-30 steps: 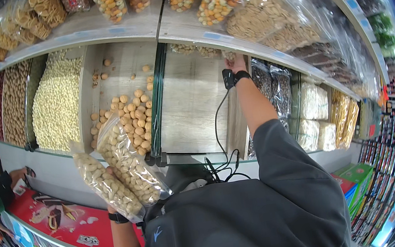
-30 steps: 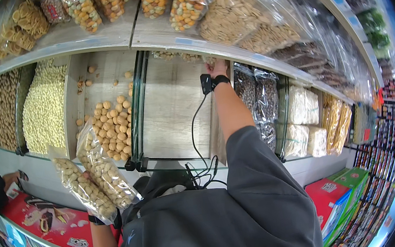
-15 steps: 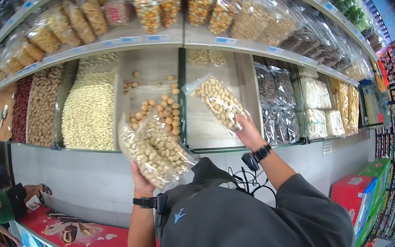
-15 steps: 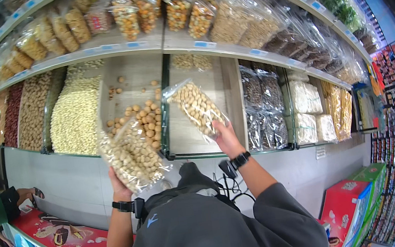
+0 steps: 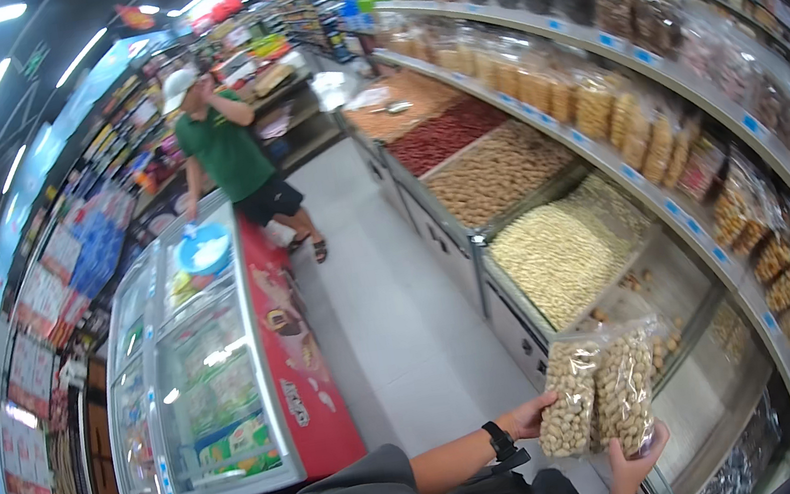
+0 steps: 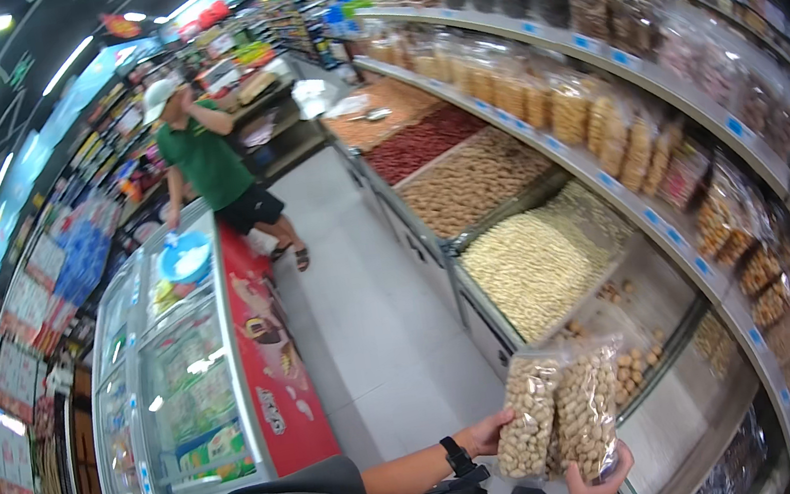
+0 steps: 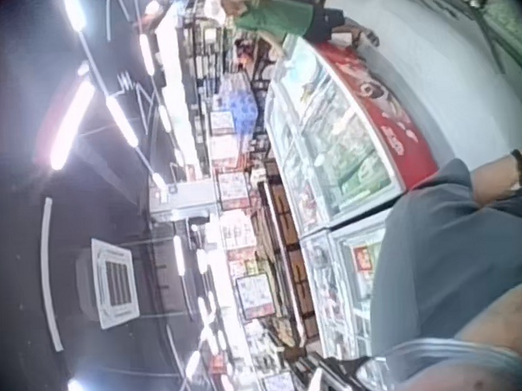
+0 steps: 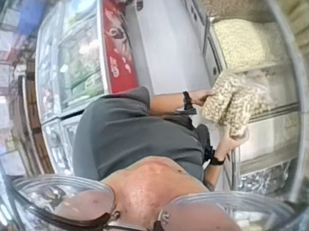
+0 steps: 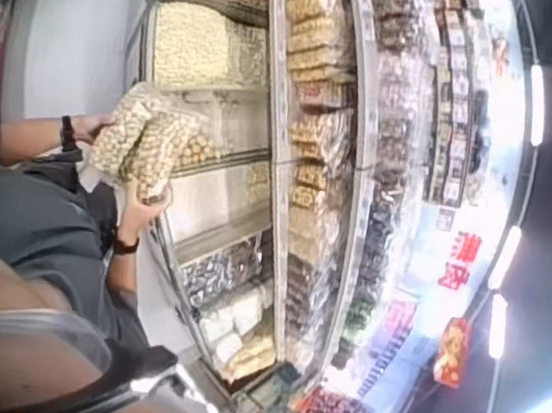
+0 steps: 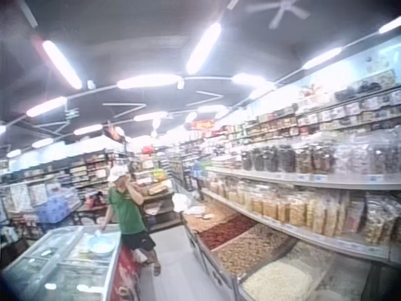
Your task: The person picks up bags of nuts from a display shelf and places them on the glass top of a nearby chest freezer.
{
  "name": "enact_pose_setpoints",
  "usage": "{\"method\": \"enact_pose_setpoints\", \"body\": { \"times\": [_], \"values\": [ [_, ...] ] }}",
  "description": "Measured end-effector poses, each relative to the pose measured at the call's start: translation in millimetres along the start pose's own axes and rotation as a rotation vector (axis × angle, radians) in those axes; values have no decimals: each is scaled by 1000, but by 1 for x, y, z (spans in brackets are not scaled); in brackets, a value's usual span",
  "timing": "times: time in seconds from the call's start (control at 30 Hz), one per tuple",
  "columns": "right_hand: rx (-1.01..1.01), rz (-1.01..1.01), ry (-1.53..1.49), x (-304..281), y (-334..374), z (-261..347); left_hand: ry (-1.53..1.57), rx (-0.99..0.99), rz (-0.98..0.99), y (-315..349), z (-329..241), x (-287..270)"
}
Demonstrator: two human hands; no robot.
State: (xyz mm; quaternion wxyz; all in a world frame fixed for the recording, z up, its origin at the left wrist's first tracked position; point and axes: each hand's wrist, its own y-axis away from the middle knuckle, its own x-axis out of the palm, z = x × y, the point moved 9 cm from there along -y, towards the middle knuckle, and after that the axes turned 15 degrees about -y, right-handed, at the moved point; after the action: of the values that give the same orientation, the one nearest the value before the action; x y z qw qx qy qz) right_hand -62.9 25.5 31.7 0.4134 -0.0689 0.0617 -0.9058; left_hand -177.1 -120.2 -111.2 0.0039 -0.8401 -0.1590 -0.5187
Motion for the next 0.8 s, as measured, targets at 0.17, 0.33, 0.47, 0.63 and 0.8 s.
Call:
{"method": "enact_pose_setpoints", "body": {
  "times": [0.17,0.33,0.47,0.63,0.8],
  "values": [
    [81,246,-231,51,34,34,-119,12,-10,39,-23,21],
    [224,290,-229,16,48,38,-252,-33,67,35,-7,38],
    [378,423,-618,-7,59,51,-230,-114,-12,33,23,48],
    [517,223,-547,-97,100,56,-367,-219,71,-2,97,106],
    [320,-57,-279,-211,161,85,-518,-283,123,-36,182,181]
  ]
}}
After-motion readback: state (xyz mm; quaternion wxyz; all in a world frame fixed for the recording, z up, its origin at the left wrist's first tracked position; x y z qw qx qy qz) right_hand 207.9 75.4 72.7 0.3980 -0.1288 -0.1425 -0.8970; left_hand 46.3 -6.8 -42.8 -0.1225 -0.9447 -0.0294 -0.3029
